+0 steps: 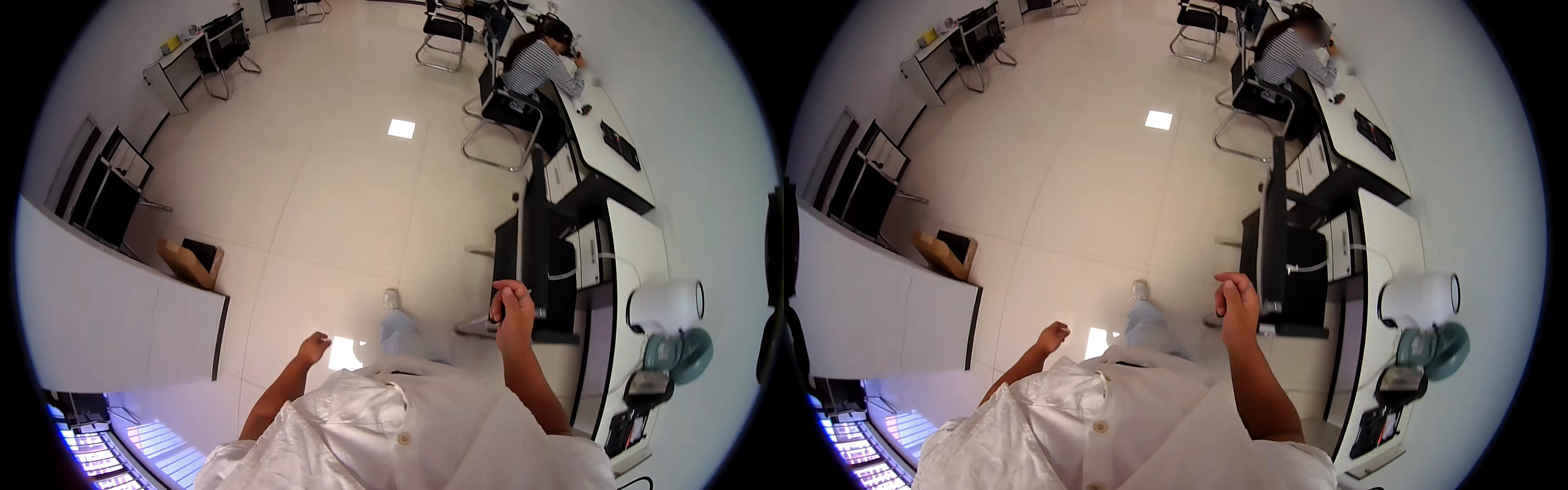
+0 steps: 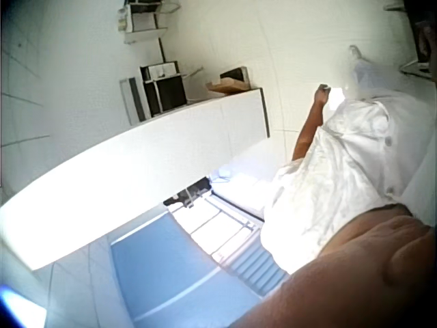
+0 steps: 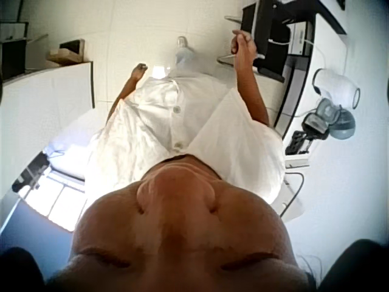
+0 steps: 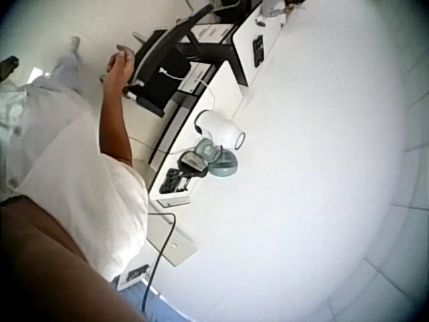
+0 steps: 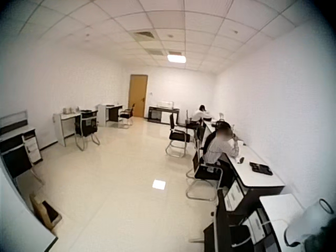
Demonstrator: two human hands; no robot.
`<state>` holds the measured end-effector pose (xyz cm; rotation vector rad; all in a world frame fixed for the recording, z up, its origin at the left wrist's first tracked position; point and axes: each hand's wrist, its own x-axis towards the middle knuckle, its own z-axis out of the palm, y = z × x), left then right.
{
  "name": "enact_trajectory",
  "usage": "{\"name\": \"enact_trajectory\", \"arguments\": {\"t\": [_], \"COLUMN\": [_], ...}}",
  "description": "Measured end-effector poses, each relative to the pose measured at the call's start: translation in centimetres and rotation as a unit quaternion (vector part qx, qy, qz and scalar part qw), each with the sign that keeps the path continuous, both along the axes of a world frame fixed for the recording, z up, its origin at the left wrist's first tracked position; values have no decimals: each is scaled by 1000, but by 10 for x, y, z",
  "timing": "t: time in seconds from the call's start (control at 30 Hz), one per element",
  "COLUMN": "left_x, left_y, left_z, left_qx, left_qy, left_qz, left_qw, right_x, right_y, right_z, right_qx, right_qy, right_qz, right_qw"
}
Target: The person uses a screwdriver to remove screws from the base of a kettle, then reattaches the handle and tightens the screws. The person then picks up a rice cooker, opens its lid, and uses the screwdriver to remove screws from its base.
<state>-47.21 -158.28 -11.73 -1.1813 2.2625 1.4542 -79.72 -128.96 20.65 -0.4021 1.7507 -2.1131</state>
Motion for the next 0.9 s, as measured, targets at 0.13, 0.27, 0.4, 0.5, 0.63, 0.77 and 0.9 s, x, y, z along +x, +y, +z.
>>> {"name": "enact_trajectory", "arguments": {"t": [0.13, 0.27, 0.4, 0.5, 0.63, 0.77, 0.9], "left_x": [-76, -136, -178, -204, -235, -340, -519], "left_y": [-71, -166, -269, -338, -449, -593, -756], "left_z": [24, 50, 58, 33, -31, -42, -12], "left_qx": [-72, -70, -89, -103, -54, -24, -163], "left_qy": [-55, -74, -49, -68, -189, -141, -164], "left_qz": [-157, -122, -9, 51, -81, -149, -208], "left_qw": [983, 987, 995, 991, 977, 978, 950], "right_x": [-104, -204, -284, -347, -444, -522, -599], "right_y": [-105, -235, -362, -448, -543, -629, -695], "right_z": [-25, -17, 12, 18, -9, -21, -13], "right_qx": [-5, -23, -44, -36, -21, 3, 18], "right_qy": [-14, -61, -30, -27, -43, -70, -67], "right_qz": [-20, 9, 72, 88, 41, -15, -23], "right_qw": [1000, 998, 996, 995, 998, 997, 997]}}
